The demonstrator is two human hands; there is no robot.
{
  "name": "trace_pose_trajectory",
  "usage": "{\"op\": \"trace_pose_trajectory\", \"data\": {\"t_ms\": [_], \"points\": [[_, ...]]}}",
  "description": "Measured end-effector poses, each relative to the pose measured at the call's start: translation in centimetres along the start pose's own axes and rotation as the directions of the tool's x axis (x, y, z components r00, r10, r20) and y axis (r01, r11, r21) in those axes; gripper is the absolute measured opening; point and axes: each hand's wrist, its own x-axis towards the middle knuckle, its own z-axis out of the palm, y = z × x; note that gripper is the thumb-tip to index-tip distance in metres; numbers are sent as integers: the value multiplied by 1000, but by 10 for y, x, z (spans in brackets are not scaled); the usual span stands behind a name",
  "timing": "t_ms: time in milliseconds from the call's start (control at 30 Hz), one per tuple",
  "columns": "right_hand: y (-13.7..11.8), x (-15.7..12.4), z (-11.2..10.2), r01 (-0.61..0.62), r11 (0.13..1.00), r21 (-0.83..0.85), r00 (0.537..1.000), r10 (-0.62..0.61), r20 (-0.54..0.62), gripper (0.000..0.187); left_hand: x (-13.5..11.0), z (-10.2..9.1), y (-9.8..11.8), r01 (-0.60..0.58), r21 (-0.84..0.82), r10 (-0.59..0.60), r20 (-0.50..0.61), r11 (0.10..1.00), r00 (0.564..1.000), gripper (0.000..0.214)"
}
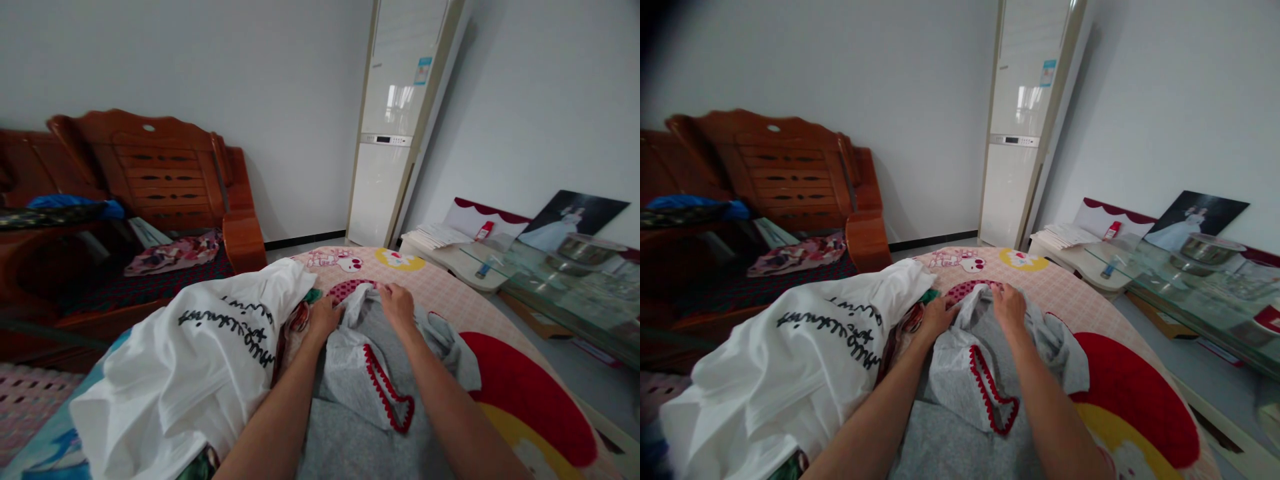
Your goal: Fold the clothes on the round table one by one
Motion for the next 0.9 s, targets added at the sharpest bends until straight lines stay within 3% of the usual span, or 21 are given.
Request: {"op": "trace_pose_trajectory", "data": {"t_ms": [67, 167, 233, 400, 600, 767, 900], "points": [[-14, 3, 14, -137, 957, 256, 988, 115, 99, 43, 0, 0, 0, -7, -14, 7, -12, 1000, 1000, 19], [-19, 10, 29, -295, 834, 465, 955, 239, 178, 33, 1, -2, -1, -34, -65, 31, -52, 997, 998, 17], [-14, 14, 35, -304, 814, 495, 952, 279, 126, 24, 3, -5, -2, -29, -122, 18, -95, 992, 995, 17], [6, 15, 44, -294, 828, 478, 944, 330, 10, 31, 8, -5, -8, 33, -154, -58, -159, 988, 986, 18], [12, 2, 45, -259, 867, 425, 964, 260, 57, 44, 11, -2, -19, 45, -179, -61, -86, 983, 994, 9], [1, 4, 36, -97, 893, 439, 994, 67, 83, 49, 9, -4, -20, -49, -166, 37, -74, 985, 997, 20], [-12, 17, 33, -18, 926, 377, 1000, 11, 21, 45, 6, -7, -15, -123, -150, 131, 38, 981, 991, 36]]}}
